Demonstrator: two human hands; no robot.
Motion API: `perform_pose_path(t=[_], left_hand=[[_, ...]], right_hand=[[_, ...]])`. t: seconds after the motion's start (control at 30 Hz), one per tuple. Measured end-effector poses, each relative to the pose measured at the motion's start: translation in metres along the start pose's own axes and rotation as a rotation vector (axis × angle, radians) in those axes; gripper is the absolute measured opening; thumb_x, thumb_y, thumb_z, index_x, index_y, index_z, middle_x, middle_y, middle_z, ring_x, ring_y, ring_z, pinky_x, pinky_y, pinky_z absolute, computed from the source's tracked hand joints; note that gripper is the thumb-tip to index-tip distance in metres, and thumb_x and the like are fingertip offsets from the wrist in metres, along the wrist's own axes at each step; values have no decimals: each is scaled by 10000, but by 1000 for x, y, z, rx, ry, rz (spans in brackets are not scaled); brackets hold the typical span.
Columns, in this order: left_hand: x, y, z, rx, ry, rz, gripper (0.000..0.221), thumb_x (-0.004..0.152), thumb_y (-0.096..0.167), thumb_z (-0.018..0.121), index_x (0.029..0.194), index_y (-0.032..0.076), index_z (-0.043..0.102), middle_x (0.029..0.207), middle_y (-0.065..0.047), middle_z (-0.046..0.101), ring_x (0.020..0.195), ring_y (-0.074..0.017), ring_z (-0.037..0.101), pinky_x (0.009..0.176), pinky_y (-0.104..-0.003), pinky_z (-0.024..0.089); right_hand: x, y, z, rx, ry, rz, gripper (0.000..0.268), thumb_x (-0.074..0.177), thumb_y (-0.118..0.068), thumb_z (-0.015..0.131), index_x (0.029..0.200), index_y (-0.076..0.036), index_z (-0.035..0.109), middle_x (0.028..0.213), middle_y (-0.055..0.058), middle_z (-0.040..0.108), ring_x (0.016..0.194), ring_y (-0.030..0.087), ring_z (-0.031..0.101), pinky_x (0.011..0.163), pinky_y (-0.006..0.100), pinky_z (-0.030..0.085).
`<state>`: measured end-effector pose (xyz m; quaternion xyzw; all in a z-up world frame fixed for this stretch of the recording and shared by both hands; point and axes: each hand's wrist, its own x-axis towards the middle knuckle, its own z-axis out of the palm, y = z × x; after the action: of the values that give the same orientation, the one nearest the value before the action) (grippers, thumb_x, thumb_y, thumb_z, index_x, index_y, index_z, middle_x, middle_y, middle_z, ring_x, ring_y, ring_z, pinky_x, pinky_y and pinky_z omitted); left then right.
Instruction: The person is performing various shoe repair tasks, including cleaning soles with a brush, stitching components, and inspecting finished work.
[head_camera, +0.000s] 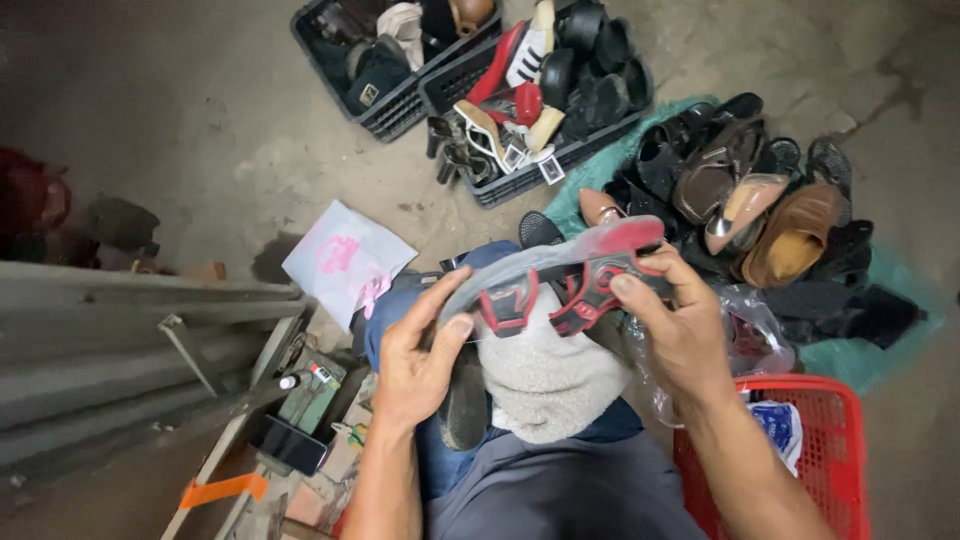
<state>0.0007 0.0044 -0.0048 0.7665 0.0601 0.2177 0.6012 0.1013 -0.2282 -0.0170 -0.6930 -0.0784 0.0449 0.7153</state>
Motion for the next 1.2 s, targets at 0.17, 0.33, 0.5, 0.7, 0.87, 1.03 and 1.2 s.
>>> perform_pose_path(t=[0.17,0.33,0.5,0.7,0.87,1.03,1.2], left_hand=[[-7,-19,-4,-62,-50,-66,304,1008,118,617,1278,12,705,1210,-190,756,1187,-271,662,997,-469,538],[-8,-17,-1,-203,-38,-173,283,1005,144,641,1241,26,742,1153,-155,779,1132,-193,657,992,-438,552],[-6,-15,1,-263,-24,-248,276,1014,168,636,1223,33,755,1124,-151,783,1090,-154,635,987,-427,556],[-6,-18,-2,-265,-52,-233,263,1046,178,593,1207,74,772,1033,-114,808,1008,-102,646,931,-399,580],[-9,-33,0,-261,-59,-240,265,1053,175,580,1192,61,775,993,-113,809,981,-83,626,902,-390,590],[-7,-45,1,-281,-58,-291,272,1037,182,609,1234,58,751,986,-124,803,929,-92,641,809,-345,628],[-2,-32,8,-347,-80,-341,440,989,174,671,1392,7,617,1221,-216,723,1058,-189,636,869,-381,631]], right_hand=[[1,12,-4,176,114,233,233,939,-165,758,1035,-39,587,1206,60,539,950,125,622,795,287,645],[7,28,-10,162,102,264,283,959,-224,746,1176,-64,661,951,49,620,799,105,704,683,246,648],[7,32,-8,143,102,284,269,978,-252,737,1177,-84,672,880,83,684,778,106,703,666,262,632],[10,43,-9,116,60,345,245,1024,-298,675,1178,-108,672,938,77,713,894,106,677,810,306,606],[11,46,-9,108,58,394,251,1020,-345,673,1165,-140,673,976,51,709,963,114,677,862,312,584],[10,37,-2,100,112,338,217,1004,-298,709,1133,-126,677,871,35,663,836,107,676,666,253,612],[10,35,4,136,166,328,223,1003,-313,715,1112,-127,660,846,17,656,797,93,686,610,210,612]])
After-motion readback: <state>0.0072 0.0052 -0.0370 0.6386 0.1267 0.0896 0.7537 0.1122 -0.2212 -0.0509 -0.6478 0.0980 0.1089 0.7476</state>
